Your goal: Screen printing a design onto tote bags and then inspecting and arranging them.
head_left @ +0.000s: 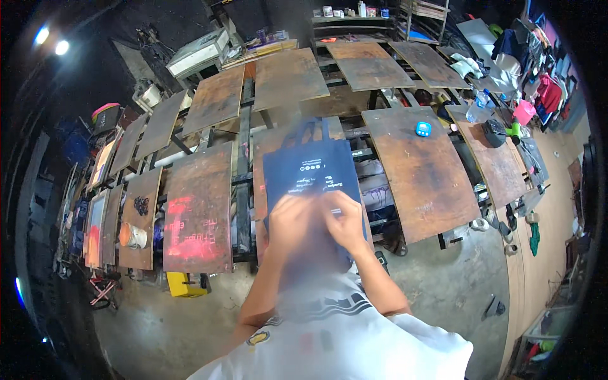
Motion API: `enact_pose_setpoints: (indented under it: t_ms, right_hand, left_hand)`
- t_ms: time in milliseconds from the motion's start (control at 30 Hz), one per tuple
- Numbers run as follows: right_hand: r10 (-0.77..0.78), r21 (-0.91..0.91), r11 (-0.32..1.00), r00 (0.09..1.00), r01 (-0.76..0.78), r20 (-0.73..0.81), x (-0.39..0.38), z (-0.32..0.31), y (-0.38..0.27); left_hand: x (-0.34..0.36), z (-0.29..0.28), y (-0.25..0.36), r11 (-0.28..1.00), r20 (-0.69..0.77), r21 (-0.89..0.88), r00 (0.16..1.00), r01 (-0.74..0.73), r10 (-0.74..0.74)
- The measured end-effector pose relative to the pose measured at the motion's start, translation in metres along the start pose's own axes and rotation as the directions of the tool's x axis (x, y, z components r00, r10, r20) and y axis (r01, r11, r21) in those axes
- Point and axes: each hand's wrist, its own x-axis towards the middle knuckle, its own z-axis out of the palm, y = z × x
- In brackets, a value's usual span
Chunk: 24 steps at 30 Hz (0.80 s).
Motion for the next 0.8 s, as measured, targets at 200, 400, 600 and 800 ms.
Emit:
enact_pose_setpoints:
  t_ms: [200, 400, 600, 800]
  right_hand:
    - [0.176, 0.189, 0.963, 0.979, -0.193, 0.103, -0.006, 0.000, 0.004]
    - [0.444, 0.512, 0.680, 0.851, -0.524, 0.282, -0.017, 0.011, 0.029]
    - [0.526, 0.547, 0.576, 0.788, -0.608, 0.321, -0.015, 0.016, 0.029]
    - [0.206, 0.051, 0.976, 0.975, -0.211, 0.083, -0.007, 0.014, 0.021]
  left_hand:
    - [-0.012, 0.007, -0.001, 0.942, -0.019, -0.139, 0.951, 0.305, -0.310]
    - [-0.027, 0.021, -0.023, 0.592, 0.158, -0.544, 0.765, 0.595, -0.624]
    - [-0.034, 0.028, -0.034, 0.650, 0.107, -0.447, 0.758, 0.615, -0.644]
    - [-0.013, 0.014, -0.011, 0.966, -0.053, 0.063, 0.968, 0.249, -0.246]
